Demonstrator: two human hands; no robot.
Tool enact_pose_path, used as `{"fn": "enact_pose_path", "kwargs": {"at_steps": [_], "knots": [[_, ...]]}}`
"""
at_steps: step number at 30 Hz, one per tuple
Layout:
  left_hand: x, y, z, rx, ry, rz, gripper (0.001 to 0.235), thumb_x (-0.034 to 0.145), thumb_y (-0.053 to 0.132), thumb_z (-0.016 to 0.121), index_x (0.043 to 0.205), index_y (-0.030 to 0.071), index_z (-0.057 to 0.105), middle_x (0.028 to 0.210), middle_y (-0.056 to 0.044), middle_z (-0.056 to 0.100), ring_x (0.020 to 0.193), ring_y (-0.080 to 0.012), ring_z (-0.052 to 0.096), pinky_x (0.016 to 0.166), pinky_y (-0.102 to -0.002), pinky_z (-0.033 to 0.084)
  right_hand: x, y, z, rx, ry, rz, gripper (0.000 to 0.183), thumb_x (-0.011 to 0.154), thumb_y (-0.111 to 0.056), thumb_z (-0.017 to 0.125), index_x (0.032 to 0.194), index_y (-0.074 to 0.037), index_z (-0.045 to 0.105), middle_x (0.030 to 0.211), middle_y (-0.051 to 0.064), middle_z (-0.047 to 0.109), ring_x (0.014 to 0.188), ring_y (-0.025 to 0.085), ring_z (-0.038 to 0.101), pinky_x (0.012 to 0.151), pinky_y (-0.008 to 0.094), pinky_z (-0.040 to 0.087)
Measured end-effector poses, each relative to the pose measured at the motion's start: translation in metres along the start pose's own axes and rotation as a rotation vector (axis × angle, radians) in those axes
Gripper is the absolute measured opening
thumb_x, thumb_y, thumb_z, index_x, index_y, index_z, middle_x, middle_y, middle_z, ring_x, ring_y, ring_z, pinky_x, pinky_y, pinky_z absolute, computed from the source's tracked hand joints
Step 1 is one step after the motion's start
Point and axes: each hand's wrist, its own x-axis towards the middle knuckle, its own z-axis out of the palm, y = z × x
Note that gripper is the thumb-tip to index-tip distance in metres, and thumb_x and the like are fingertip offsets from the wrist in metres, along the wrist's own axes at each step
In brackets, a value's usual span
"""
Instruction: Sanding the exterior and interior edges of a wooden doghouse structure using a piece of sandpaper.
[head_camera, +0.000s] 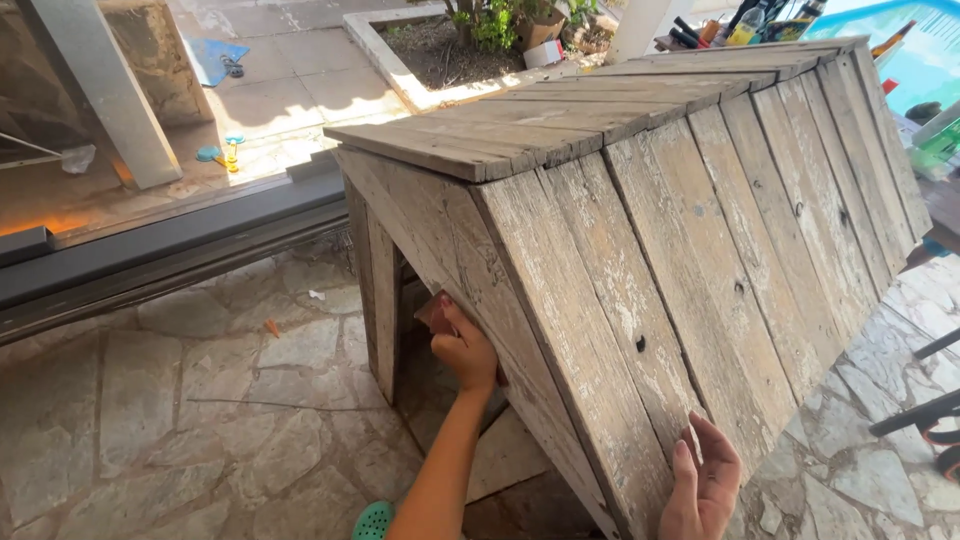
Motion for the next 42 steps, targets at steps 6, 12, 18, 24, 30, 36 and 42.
{"fn": "enact_pose_path", "kwargs": {"at_steps": [6,12,18,24,30,36,42], "knots": [[-0.061,0.009,-0.036,0.035,-0.146,0.306,0.044,0.106,0.011,0.045,0.062,0.010,0.042,0.050,0.005,0.038,0.040,-0.0089,0.038,0.041,-0.034,0.021,-0.001,-0.003,0.001,-0.002,0.066,0.092,0.033,0.098,-0.007,0.053,0.131,-0.003,0.056,0.135,0.011,0.061,0.127,0.024,0.058,0.114,0.030,0.043],[0.042,-0.013,0.009,0.038,-0.007,0.229,0.053,0.111,0.021,0.043,0.060,0.010,0.033,0.049,0.002,0.026,0.040,-0.0104,0.030,0.044,-0.034,0.022,-0.002,-0.008,0.000,-0.015,0.043,0.073,0.032,0.098,-0.005,0.053,0.129,-0.002,0.057,0.135,0.013,0.063,0.131,0.024,0.058,0.114,0.028,0.043],[-0.026,0.017,-0.023,-0.068,-0.126,0.174,0.050,0.110,0.019,0.042,0.061,0.015,0.031,0.053,0.006,0.030,0.045,-0.0065,0.029,0.045,-0.029,0.019,0.008,0.024,-0.013,-0.022,0.028,0.026,0.034,0.099,-0.006,0.053,0.133,0.000,0.054,0.135,0.013,0.063,0.123,0.022,0.059,0.111,0.028,0.043],[0.114,-0.052,0.039,0.162,-0.031,-0.029,0.064,0.110,0.042,0.036,0.054,0.012,0.045,0.048,-0.002,0.047,0.039,-0.0168,0.048,0.038,-0.035,0.031,0.001,-0.004,0.004,-0.050,0.092,0.110,0.031,0.100,-0.004,0.053,0.131,-0.003,0.056,0.135,0.009,0.063,0.126,0.019,0.059,0.112,0.026,0.043],[0.061,-0.047,0.017,0.145,-0.032,0.048,0.065,0.111,0.033,0.042,0.051,0.010,0.032,0.046,0.002,0.029,0.041,-0.0114,0.033,0.042,-0.038,0.021,0.027,0.070,-0.042,-0.123,0.057,0.059,0.037,0.100,-0.001,0.056,0.137,0.002,0.054,0.140,0.019,0.059,0.122,0.023,0.058,0.112,0.029,0.042],[0.139,-0.036,0.044,0.131,-0.058,0.118,0.065,0.112,0.034,0.035,0.052,0.012,0.044,0.043,0.000,0.041,0.035,-0.0140,0.043,0.035,-0.031,0.026,0.032,0.084,-0.039,-0.084,0.006,-0.017,0.039,0.097,0.003,0.053,0.136,0.012,0.052,0.143,0.027,0.056,0.133,0.031,0.055,0.119,0.033,0.041],[0.253,-0.089,0.081,0.277,0.013,-0.164,0.072,0.109,0.043,0.034,0.050,0.006,0.050,0.046,-0.007,0.052,0.040,-0.0217,0.049,0.040,-0.039,0.031,-0.013,-0.016,0.043,-0.176,0.128,-0.187,0.032,0.106,-0.001,0.044,0.134,0.015,0.045,0.143,0.034,0.052,0.138,0.039,0.052,0.120,0.041,0.044]]}}
